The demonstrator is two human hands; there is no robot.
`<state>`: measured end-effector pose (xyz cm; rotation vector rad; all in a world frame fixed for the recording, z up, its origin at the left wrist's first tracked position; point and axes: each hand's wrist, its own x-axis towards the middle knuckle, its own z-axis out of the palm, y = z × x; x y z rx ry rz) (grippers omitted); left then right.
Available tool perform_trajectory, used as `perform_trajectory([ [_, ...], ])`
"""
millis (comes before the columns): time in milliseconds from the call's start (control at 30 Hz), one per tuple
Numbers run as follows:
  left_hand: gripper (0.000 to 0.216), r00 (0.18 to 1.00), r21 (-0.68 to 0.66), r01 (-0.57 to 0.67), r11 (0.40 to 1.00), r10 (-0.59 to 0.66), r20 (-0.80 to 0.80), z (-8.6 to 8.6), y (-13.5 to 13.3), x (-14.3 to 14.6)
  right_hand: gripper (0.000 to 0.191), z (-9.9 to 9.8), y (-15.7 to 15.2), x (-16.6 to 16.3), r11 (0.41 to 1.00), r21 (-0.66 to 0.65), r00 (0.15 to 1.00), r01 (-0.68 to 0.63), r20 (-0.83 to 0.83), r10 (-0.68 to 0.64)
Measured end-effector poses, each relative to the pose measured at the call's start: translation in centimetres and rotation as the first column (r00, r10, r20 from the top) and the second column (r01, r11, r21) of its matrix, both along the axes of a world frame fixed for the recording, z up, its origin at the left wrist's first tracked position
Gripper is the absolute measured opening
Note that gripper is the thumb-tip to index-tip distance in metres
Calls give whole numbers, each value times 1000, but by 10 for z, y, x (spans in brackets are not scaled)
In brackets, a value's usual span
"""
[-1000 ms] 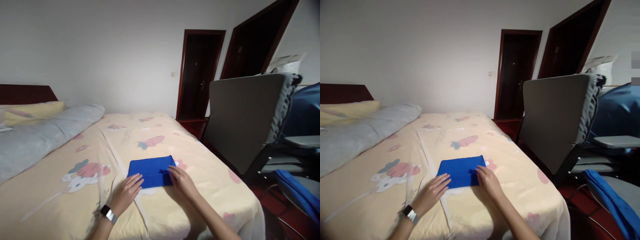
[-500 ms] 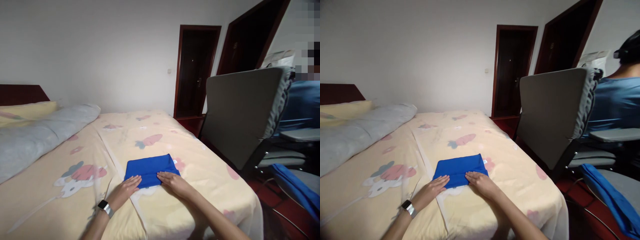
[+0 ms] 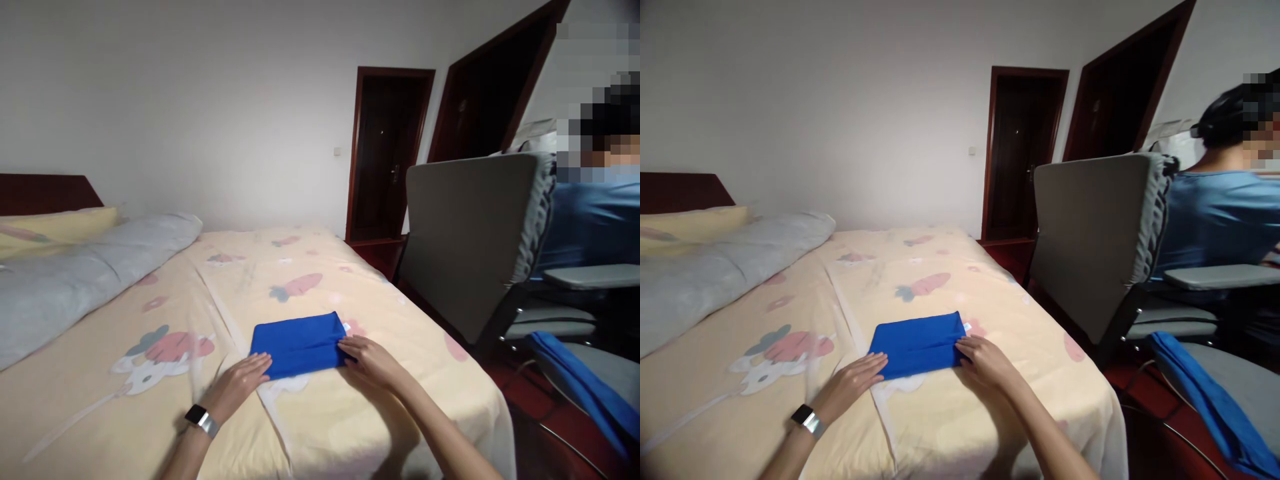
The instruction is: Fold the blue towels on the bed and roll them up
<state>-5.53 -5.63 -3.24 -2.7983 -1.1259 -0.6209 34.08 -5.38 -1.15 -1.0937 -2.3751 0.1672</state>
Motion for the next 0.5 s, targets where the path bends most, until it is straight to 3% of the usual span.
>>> perform_trajectory([
  [100, 44, 998, 54, 56, 997, -55, -14, 5, 2, 25, 48, 0, 2, -47, 991, 118, 998, -57, 15, 56],
  [267, 45, 994, 112, 93, 989, -86, -66, -8, 9, 51, 53, -24, 8, -104, 971, 120, 977, -206, 79, 197],
  [367, 48, 995, 90, 86, 992, -81, -53, -16, 10, 43, 48, -34, 10, -94, 973, 116, 978, -197, 85, 188],
  [500, 51, 998, 2, 65, 998, -65, -5, -14, 4, 19, 46, -37, 8, -46, 986, 75, 988, -152, 19, 151],
])
